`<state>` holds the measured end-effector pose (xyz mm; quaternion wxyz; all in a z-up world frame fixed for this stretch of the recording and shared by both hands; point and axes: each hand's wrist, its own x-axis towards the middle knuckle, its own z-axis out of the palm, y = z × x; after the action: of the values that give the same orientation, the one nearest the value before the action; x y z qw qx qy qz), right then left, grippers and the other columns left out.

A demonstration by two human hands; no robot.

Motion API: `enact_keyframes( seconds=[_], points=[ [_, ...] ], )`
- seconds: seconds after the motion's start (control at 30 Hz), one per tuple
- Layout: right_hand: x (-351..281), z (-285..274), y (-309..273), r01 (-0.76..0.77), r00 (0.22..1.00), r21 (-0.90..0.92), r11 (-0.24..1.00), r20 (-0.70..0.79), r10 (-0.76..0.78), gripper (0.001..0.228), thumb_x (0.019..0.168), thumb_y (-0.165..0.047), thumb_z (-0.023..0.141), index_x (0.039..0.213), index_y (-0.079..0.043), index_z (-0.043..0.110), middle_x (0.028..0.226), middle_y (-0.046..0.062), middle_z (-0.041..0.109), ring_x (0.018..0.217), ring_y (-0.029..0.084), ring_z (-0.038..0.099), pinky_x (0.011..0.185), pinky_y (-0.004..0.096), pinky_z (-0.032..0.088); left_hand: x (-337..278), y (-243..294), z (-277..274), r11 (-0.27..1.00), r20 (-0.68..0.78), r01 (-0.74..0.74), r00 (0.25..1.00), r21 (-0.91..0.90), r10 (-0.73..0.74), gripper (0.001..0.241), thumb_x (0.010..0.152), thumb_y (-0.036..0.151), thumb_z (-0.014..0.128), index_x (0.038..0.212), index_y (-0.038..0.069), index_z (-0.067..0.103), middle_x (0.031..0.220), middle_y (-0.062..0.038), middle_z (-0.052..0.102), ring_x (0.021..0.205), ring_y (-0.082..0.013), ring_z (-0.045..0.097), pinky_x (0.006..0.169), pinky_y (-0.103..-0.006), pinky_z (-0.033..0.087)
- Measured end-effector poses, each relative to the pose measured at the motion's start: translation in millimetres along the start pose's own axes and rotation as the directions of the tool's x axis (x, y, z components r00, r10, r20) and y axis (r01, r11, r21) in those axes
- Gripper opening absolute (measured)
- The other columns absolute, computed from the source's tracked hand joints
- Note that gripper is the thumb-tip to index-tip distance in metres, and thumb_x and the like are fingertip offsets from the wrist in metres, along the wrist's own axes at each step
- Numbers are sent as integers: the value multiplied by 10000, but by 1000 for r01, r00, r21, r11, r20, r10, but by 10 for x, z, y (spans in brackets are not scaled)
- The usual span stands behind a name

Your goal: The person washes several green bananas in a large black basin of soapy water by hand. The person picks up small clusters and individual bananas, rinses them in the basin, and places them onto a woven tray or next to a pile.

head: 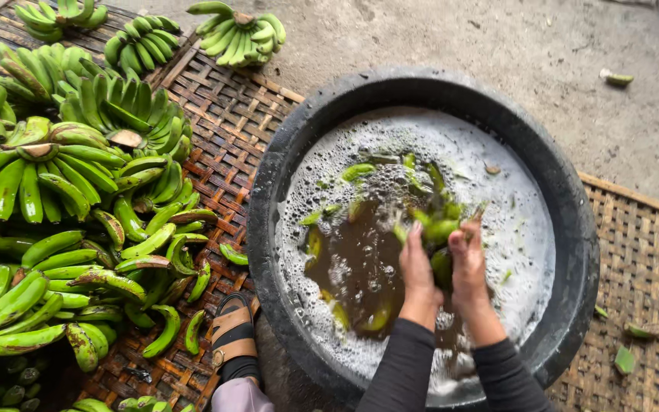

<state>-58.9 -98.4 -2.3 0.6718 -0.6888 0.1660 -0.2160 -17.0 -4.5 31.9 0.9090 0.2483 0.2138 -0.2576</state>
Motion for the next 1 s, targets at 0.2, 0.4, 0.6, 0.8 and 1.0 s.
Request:
enact_keyframes(
  seconds=[0.2,0.4,0.6,0.8,1.0],
  points=[
    [-260,161,24,-112,993,-42,993,-42,110,701,873,-702,696,1223,-117,529,1117,46,586,1029,165,566,887,319,497,-154,5,-280,998,-47,7,999,-65,-10,520,958,509,586,1259,85,603,1137,-74,664,1034,-229,674,878,-381,596],
    [-24,1447,-960,35,963,129,991,261,-68,708,890,-700,626,1291,-135,482,1268,150,549,1093,259,649,876,422,629,-369,1263,-121,975,22,-221,975,14,221,634,879,605,523,1282,118,583,1157,-70,638,1041,-250,679,850,-439,630],
    [-344,3505,-1466,369,783,-47,928,554,-283,900,915,-446,778,1645,-113,370,1611,378,287,1514,480,323,1223,523,362,-972,2976,-1024,236,-453,-897,46,373,890,923,1070,668,420,1627,-61,325,1724,-219,352,1601,-326,418,1338,-451,312],
    [-312,2985,-674,480,679,-163,862,692,-246,778,867,-479,768,1516,-155,486,1592,317,375,1517,468,336,1235,524,314,-479,2614,-1081,7,-301,-943,-99,332,948,705,1119,554,254,1647,86,243,1708,-151,324,1597,-249,336,1331,-410,200],
    [437,653,-86,332,933,-924,193,351,75,739,777,-466,837,1412,-213,557,1599,280,309,1435,462,387,1147,615,346,362,1372,-862,643,-255,-505,637,576,728,441,977,326,572,1281,8,581,1351,-187,624,1264,-296,601,1115,-433,439]
  ],
)
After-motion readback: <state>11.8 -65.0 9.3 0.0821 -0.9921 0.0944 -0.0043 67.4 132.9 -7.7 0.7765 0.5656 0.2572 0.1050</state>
